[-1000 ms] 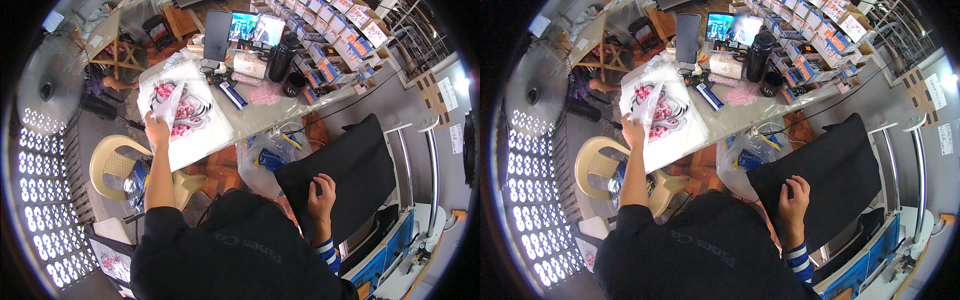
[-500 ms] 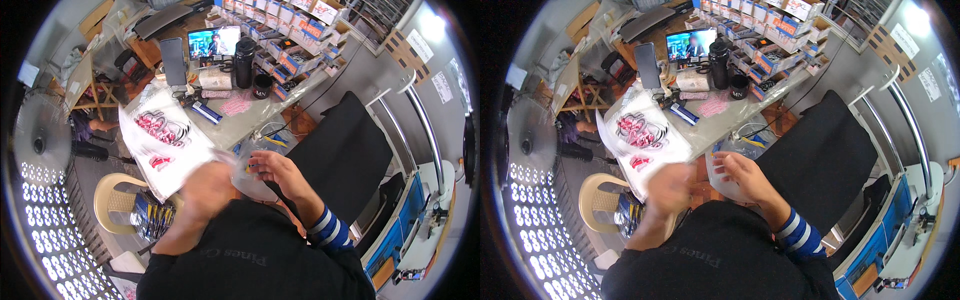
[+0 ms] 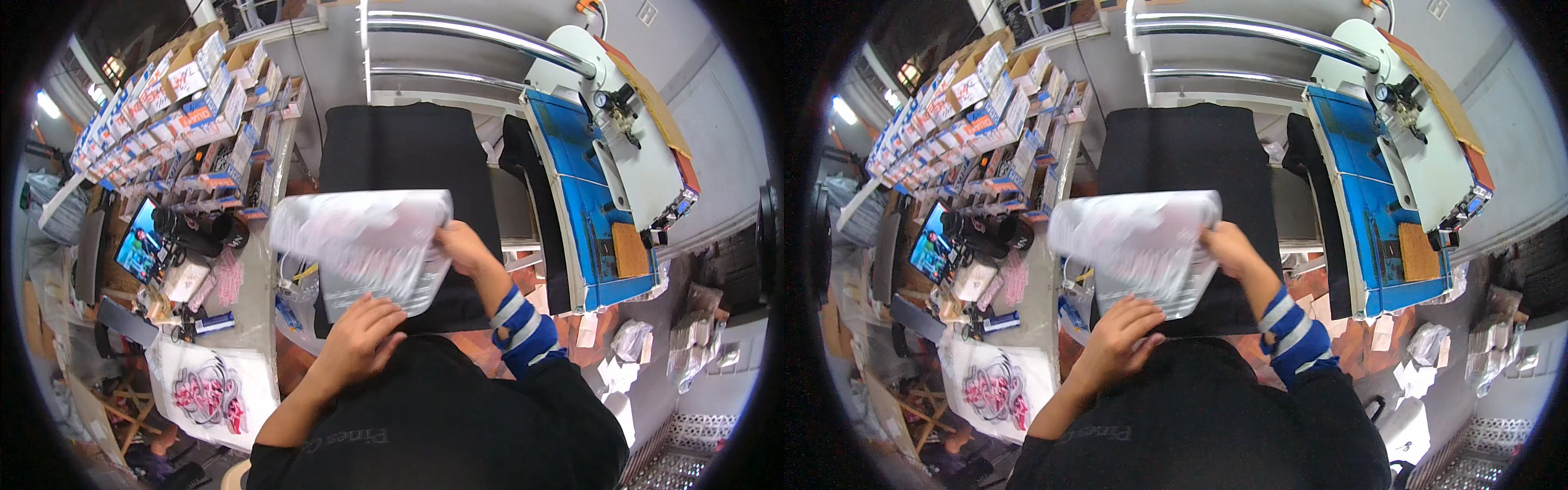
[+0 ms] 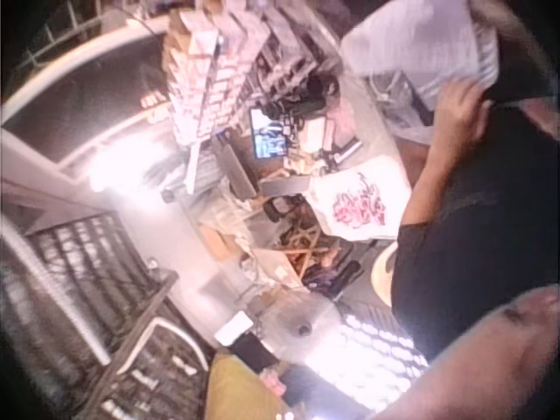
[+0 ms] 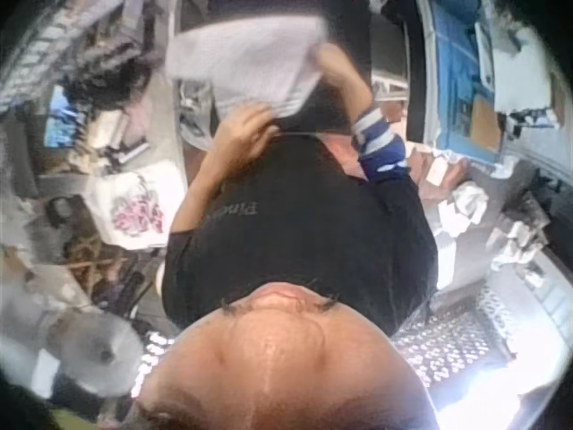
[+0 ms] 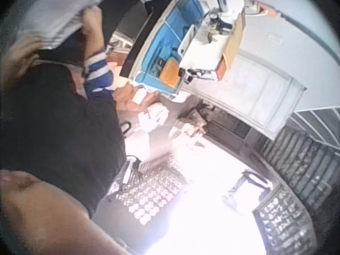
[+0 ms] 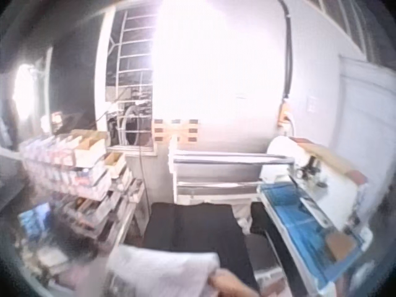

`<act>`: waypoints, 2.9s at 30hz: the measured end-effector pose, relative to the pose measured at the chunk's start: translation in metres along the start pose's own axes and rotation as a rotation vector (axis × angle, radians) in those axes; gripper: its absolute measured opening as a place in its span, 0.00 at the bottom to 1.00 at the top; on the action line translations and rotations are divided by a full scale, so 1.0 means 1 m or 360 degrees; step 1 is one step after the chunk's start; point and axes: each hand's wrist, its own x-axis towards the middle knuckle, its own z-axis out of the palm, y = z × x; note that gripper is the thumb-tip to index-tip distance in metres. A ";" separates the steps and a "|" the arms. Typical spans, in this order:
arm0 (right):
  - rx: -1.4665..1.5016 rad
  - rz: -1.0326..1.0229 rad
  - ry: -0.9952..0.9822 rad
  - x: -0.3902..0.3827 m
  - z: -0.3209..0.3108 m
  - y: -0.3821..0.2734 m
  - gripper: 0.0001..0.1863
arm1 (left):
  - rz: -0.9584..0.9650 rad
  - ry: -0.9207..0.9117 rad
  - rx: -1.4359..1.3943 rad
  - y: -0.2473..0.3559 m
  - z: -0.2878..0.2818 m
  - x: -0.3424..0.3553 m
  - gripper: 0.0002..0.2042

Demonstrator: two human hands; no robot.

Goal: The person places black t-shirts onto a heat press, aligns printed transfer sheets on the shirts, closes the press, and then removes the finished shirts. The person repeats this process for multiple shirts, stacking completed items on a nearby table.

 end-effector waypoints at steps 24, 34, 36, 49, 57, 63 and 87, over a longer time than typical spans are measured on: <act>-0.2031 -0.1145 0.0727 -0.074 -0.060 0.070 0.29 | -0.0235 -0.0051 0.0590 -0.159 0.051 0.030 0.29; -0.2063 -0.1073 0.0735 -0.071 -0.059 0.071 0.29 | -0.0289 0.0019 0.0594 -0.169 0.046 0.030 0.28; -0.2065 -0.1067 0.0737 -0.072 -0.059 0.073 0.30 | -0.0326 0.0037 0.0573 -0.165 0.048 0.031 0.27; -0.2117 -0.1078 0.0763 -0.073 -0.057 0.068 0.30 | -0.0355 0.0121 0.0568 -0.159 0.048 0.036 0.26; -0.2149 -0.1023 0.0798 -0.071 -0.054 0.067 0.30 | -0.0357 0.0105 0.0596 -0.159 0.047 0.035 0.26; -0.2104 -0.1048 0.0793 -0.074 -0.054 0.066 0.31 | -0.0364 0.0082 0.0577 -0.162 0.048 0.035 0.28; -0.2020 -0.1129 0.0755 -0.072 -0.059 0.070 0.31 | -0.0353 0.0041 0.0626 -0.160 0.044 0.034 0.28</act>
